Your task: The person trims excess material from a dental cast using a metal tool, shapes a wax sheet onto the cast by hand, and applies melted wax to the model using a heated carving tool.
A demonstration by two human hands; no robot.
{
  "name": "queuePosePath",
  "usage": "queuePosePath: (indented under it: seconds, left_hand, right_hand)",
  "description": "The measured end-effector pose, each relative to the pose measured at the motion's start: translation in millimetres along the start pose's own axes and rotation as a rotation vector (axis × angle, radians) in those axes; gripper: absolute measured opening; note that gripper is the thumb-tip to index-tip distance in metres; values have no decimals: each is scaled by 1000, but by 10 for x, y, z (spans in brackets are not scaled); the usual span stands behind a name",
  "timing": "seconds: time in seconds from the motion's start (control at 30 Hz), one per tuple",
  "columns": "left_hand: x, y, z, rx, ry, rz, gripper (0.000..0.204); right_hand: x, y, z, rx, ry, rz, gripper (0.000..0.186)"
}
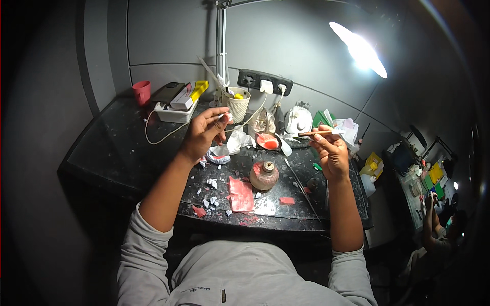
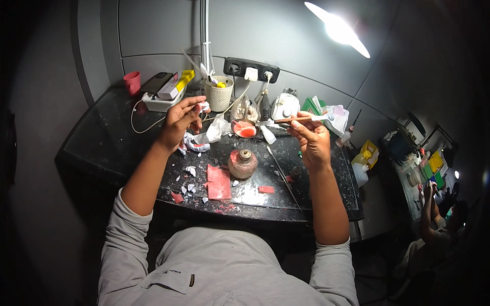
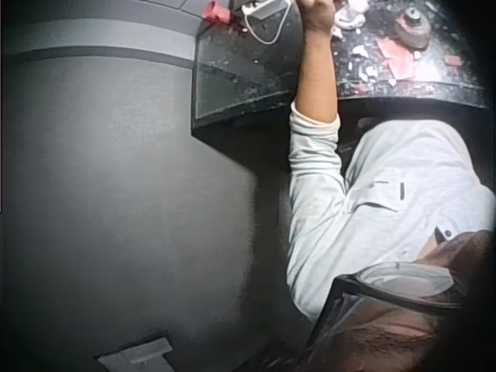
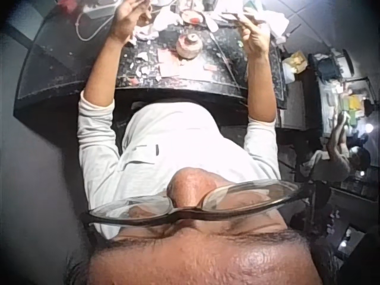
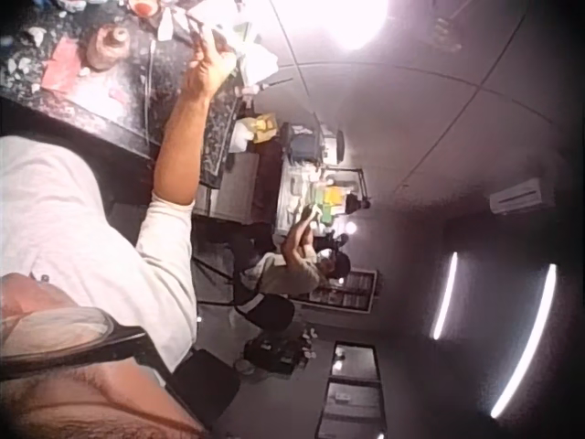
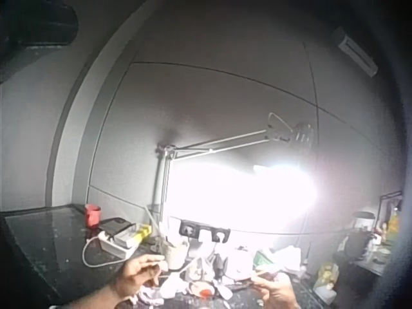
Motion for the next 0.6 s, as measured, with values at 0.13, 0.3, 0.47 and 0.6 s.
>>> queuePosePath:
  seconds: [0.13, 0.3, 0.47, 0.6]
  left_hand:
    - [19, 0, -9, -49, -38, 8, 52]
    - [-24, 100, 51, 3, -28, 23, 56]
    - [-38, -15, -43, 16, 42, -25, 52]
    - [-22, -89, -24, 17, 70, -45, 52]
  right_hand:
    - [33, 30, -22, 16, 50, 4, 34]
    - [61, 13, -60, 75, 13, -5, 24]
    - [34, 114, -54, 53, 3, 7, 23]
    - [-28, 28, -105, -1, 29, -18, 22]
Point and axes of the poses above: each hand's wrist, its own x-axis towards the middle knuckle, its own z-axis out of the palm, y = z × x, the point moved 10 cm from there along x, towards the middle knuckle, and after that the axes turned 8 degrees about -z, right-handed, at the moved point
